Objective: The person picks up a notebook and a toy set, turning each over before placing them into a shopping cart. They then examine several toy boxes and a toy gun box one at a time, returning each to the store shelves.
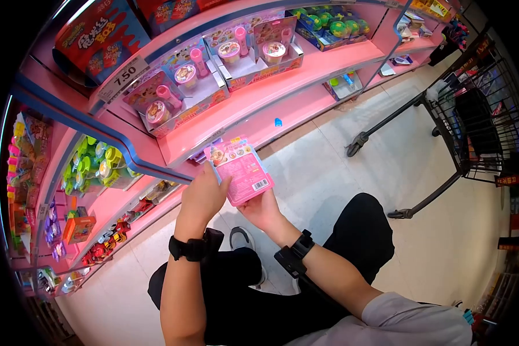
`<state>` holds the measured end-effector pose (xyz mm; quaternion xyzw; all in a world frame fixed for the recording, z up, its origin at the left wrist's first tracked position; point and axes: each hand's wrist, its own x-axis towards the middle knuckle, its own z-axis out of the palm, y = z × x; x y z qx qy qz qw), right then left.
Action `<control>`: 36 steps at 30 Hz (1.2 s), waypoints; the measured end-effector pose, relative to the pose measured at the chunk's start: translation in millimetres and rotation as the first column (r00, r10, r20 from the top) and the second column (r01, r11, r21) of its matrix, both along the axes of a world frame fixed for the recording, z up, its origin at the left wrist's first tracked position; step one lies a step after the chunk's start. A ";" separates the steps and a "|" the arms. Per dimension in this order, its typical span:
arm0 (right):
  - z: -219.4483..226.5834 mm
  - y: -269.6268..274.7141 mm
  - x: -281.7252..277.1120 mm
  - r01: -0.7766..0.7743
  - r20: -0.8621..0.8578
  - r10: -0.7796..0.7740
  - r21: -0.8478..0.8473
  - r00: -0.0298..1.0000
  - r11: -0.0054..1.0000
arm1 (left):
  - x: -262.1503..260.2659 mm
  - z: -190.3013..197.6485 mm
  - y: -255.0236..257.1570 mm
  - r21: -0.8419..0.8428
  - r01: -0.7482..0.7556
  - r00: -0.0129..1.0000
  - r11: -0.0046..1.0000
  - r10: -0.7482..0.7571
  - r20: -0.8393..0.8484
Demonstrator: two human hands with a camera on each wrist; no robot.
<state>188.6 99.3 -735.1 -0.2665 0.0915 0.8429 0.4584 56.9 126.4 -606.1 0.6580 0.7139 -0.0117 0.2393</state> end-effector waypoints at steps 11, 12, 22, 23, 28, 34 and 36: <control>6.9 -5.0 -5.6 -0.032 -0.012 0.032 0.051 0.999 0.998 | -7.8 -1.6 -20.8 0.011 -0.047 0.998 0.999 0.048 -0.036; 9.7 -5.9 -4.5 -0.026 -0.019 0.027 0.039 0.999 0.999 | -10.2 -4.5 -21.0 0.016 -0.045 0.999 0.999 0.045 -0.021; 8.4 -4.6 10.1 -0.110 -0.078 0.126 0.178 0.989 0.978 | -3.9 -35.1 -26.2 0.409 0.010 0.956 0.912 -0.129 0.264; 13.8 -2.8 11.8 -0.117 -0.031 0.127 0.221 0.991 0.968 | -3.7 -36.1 -23.3 0.423 0.005 0.935 0.906 -0.155 0.320; 29.2 0.7 11.8 -0.213 0.429 -0.024 0.495 0.903 0.842 | 3.8 -8.2 -15.6 0.128 -0.037 0.661 0.991 -0.072 0.747; 45.6 12.5 21.7 -0.311 0.568 -0.206 0.678 0.796 0.666 | 6.8 11.1 -9.3 0.155 -0.056 0.601 0.986 -0.091 0.794; 49.6 22.1 29.3 -0.351 0.606 -0.293 0.719 0.739 0.600 | 6.1 9.8 -7.5 0.138 -0.056 0.582 0.989 -0.080 0.809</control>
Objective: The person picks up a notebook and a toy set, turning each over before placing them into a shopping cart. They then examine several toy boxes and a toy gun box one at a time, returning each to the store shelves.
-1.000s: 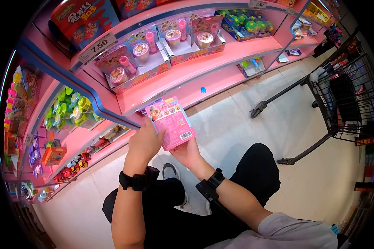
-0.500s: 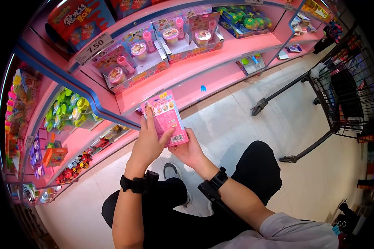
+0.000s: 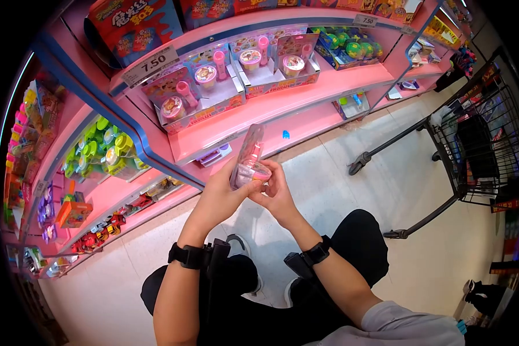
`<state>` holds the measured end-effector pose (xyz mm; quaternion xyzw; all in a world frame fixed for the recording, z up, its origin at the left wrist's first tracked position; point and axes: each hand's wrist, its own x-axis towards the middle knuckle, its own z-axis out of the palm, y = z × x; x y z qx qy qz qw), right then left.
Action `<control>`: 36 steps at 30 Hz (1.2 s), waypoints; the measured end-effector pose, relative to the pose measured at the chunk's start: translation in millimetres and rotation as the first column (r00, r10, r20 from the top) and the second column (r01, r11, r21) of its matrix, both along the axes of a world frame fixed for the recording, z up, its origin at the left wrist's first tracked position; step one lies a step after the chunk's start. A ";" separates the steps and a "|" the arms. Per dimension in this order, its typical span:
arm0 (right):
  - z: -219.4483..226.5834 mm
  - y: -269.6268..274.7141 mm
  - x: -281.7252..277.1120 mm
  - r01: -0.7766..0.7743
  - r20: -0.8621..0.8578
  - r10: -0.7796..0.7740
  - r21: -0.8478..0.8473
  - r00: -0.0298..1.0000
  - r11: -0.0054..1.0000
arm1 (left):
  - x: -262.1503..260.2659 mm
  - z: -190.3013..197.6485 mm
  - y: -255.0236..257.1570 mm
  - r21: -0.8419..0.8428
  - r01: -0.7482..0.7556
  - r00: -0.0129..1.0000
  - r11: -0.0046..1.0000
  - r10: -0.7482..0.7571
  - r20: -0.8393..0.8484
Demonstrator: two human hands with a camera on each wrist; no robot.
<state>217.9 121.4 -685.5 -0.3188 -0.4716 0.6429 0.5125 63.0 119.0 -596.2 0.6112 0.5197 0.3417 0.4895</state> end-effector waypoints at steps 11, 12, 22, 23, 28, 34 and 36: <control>76.5 90.2 35.9 -0.261 0.454 0.147 0.198 0.879 0.945 | -10.5 9.4 -1.5 -0.219 0.103 0.988 0.970 -0.075 0.132; 75.7 92.8 36.6 -0.271 0.443 0.184 0.142 0.878 0.952 | -10.5 11.2 -1.4 -0.204 0.103 0.989 0.973 -0.078 0.125; 78.2 116.8 52.6 -0.188 0.586 -0.020 0.291 0.810 0.938 | -21.9 -1.2 -9.7 0.157 -0.073 0.747 0.985 0.158 -0.646; 78.2 119.6 52.8 -0.215 0.599 0.028 0.243 0.800 0.946 | -20.7 0.0 -8.7 0.151 -0.079 0.749 0.985 0.159 -0.644; 73.7 179.2 39.9 -0.364 0.757 -0.118 0.436 0.643 0.823 | -18.7 -2.7 -4.9 0.119 -0.044 0.710 0.992 0.115 -0.694; 63.5 244.2 23.9 -0.471 0.832 -0.162 0.448 0.530 0.760 | -11.2 -0.5 0.1 0.048 -0.009 0.691 0.999 0.041 -0.722; 56.8 250.7 19.6 -0.511 0.874 0.123 0.156 0.469 0.845 | -9.3 0.8 0.7 0.043 -0.010 0.694 0.999 0.038 -0.719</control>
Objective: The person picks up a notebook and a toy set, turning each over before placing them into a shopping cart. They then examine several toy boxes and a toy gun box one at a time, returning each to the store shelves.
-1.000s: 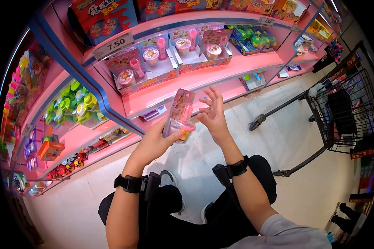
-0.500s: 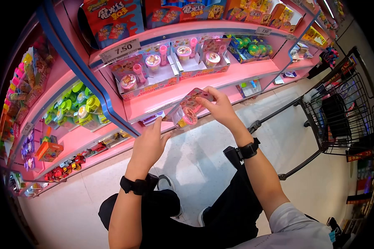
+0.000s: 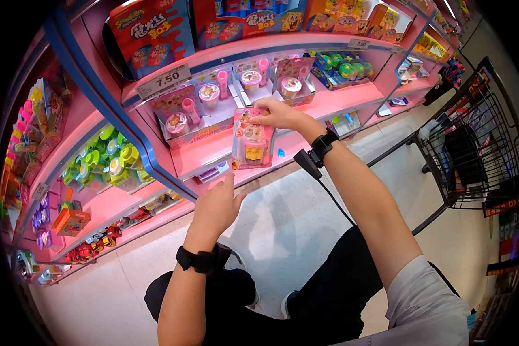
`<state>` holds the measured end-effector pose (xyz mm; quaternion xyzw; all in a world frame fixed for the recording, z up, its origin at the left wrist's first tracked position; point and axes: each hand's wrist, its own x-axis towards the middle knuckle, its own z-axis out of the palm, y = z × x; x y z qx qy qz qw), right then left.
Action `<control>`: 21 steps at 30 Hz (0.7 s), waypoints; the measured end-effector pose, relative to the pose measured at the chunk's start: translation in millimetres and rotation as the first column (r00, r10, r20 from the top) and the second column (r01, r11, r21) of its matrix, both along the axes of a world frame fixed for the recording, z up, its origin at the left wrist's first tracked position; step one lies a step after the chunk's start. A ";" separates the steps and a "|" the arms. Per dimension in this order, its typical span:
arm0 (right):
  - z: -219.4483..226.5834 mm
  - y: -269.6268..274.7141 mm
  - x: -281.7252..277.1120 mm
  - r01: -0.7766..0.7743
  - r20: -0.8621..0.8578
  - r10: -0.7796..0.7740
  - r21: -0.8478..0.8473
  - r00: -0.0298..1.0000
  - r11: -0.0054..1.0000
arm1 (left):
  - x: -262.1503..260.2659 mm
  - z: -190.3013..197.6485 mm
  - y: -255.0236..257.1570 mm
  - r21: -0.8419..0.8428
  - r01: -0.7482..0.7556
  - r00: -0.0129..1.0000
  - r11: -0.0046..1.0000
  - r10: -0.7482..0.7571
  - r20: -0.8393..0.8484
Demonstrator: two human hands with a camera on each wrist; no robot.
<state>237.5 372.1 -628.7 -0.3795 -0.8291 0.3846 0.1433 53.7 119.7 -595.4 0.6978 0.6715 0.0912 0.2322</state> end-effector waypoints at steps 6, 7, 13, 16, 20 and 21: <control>-16.1 -22.8 2.1 0.011 -0.118 0.022 0.273 0.993 0.962 | -0.9 -4.0 3.2 0.058 0.031 0.998 0.998 -0.034 0.049; -10.1 -24.2 5.7 0.022 -0.099 0.005 0.267 0.995 0.964 | 0.5 -3.5 4.9 0.056 0.031 0.998 0.998 -0.034 0.054; -3.2 -22.8 0.5 0.020 -0.066 -0.005 0.225 0.998 0.974 | 4.0 -5.5 8.6 0.055 0.062 0.996 0.997 -0.066 0.065; -1.8 -28.2 2.7 -0.012 -0.090 0.041 0.308 0.995 0.951 | 7.7 -1.1 7.8 0.056 0.054 0.995 0.997 -0.058 0.076; 20.3 -54.2 -12.5 -0.096 -0.196 0.193 0.417 0.961 0.904 | 7.1 4.0 8.1 0.065 0.045 0.998 0.997 -0.048 0.050; 24.9 -59.8 -18.2 -0.122 -0.206 0.227 0.423 0.952 0.898 | 8.1 3.7 8.1 0.057 0.051 0.998 0.997 -0.054 0.043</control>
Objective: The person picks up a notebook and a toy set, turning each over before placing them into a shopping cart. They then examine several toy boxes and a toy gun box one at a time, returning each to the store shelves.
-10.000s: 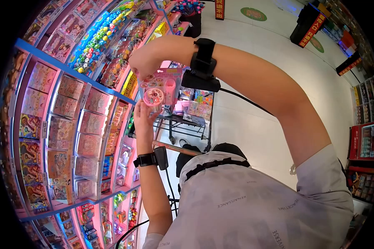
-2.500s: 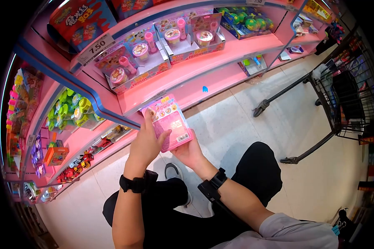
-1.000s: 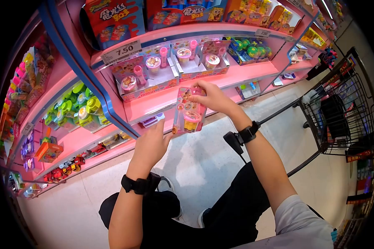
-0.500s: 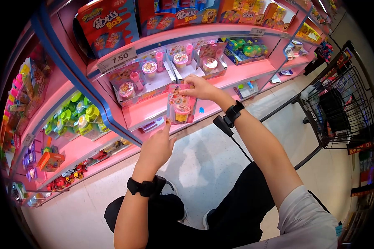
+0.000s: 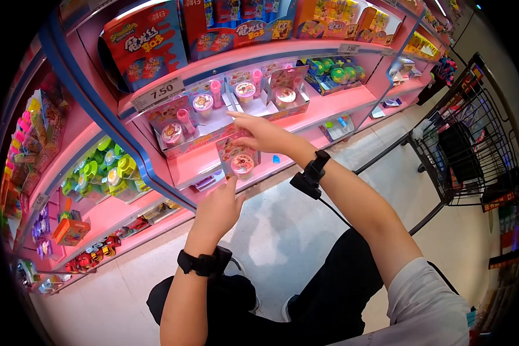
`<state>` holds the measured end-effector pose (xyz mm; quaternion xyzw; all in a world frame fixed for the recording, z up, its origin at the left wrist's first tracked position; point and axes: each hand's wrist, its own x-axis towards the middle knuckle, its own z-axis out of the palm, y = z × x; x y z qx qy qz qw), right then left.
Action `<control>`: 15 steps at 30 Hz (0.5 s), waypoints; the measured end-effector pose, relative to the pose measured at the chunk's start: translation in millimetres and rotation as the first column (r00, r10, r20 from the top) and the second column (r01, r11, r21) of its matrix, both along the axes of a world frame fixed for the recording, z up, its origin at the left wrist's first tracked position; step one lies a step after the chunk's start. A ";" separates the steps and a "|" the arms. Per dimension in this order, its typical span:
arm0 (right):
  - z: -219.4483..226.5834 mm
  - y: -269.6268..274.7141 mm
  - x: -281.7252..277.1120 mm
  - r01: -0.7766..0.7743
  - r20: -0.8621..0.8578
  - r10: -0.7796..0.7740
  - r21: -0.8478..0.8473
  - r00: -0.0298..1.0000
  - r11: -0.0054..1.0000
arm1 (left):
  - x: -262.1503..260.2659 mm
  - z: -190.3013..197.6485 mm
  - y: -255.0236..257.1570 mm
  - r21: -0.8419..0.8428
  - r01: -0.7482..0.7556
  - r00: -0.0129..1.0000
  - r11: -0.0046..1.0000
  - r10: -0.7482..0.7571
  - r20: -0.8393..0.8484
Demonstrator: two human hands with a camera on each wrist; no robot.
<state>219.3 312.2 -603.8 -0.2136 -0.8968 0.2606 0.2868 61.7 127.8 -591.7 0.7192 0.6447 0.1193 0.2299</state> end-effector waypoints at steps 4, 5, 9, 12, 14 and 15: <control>-10.7 9.9 -29.8 -0.055 0.198 0.069 -0.075 0.978 0.996 | 1.9 -5.8 -1.8 0.002 -0.006 0.999 1.000 0.006 -0.033; -13.6 13.7 -35.4 -0.031 0.240 0.053 -0.094 0.969 0.995 | 2.1 -6.6 -1.0 -0.008 0.001 0.999 1.000 -0.002 -0.032; -18.9 8.7 -32.2 -0.016 0.181 0.058 -0.222 0.982 0.975 | -0.4 -0.6 -3.7 -0.050 -0.001 0.999 0.999 -0.001 -0.050; -22.9 9.2 -29.5 -0.058 0.130 0.076 -0.135 0.989 0.989 | -0.5 -1.6 -6.0 -0.012 0.008 1.000 1.000 -0.008 -0.024; -16.1 9.4 -27.3 -0.039 0.179 0.062 -0.130 0.982 0.991 | 2.1 -1.2 -6.1 -0.009 0.012 1.000 1.000 -0.012 -0.013; -11.6 8.8 -25.8 -0.027 0.201 0.053 -0.128 0.978 0.991 | 4.0 0.6 -5.6 -0.029 0.011 1.000 1.000 -0.011 -0.019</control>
